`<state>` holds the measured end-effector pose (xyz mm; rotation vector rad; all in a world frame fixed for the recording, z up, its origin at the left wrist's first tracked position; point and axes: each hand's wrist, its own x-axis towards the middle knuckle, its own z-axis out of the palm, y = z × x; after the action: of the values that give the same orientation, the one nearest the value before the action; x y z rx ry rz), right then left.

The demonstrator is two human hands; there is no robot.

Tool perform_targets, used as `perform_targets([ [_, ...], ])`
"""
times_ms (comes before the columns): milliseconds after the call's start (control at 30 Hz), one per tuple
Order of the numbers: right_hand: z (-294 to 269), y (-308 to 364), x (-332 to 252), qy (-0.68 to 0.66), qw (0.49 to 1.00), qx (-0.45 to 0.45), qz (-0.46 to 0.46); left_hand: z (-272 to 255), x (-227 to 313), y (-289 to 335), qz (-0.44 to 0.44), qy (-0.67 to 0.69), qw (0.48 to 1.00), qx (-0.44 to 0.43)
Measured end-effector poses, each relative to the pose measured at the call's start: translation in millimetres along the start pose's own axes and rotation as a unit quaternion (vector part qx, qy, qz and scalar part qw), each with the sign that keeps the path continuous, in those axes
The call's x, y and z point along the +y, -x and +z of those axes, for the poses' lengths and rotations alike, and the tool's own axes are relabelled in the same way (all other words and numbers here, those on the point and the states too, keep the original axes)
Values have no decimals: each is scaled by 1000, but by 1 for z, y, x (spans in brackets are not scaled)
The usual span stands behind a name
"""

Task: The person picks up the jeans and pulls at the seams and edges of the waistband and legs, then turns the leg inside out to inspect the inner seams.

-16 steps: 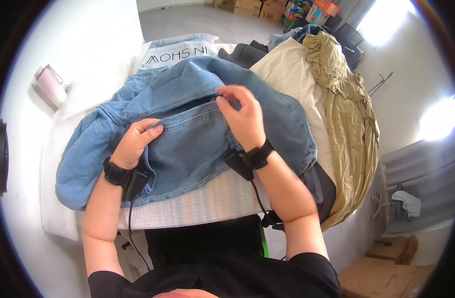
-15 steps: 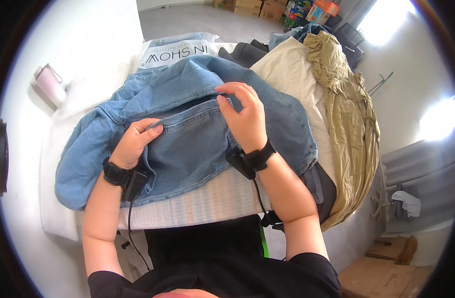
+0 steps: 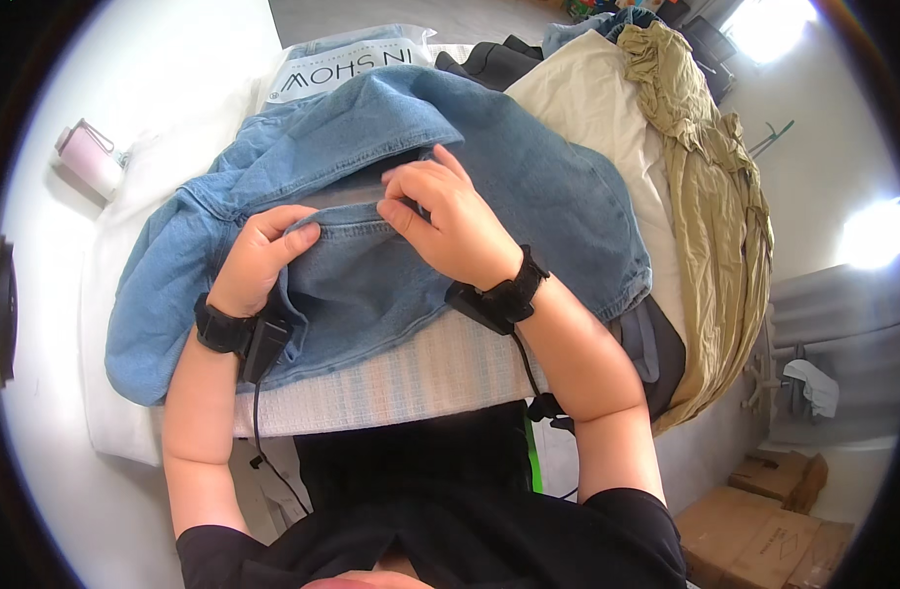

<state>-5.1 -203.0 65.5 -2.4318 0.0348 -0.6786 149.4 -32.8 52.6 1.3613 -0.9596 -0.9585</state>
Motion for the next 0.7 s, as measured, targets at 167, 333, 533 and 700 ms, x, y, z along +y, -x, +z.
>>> perform_targets([
  [167,-3,-1,-8,-60,997,1,47,1,-1,0,15,52,998,42],
  [333,-7,-5,-3,-42,996,78,-24,0,5,3,13,-20,999,33],
  [533,-20,-5,2,-10,993,113,-10,7,16,10,6,-68,997,38],
  [700,-15,-4,2,-48,994,97,21,5,7,6,15,-69,997,28],
])
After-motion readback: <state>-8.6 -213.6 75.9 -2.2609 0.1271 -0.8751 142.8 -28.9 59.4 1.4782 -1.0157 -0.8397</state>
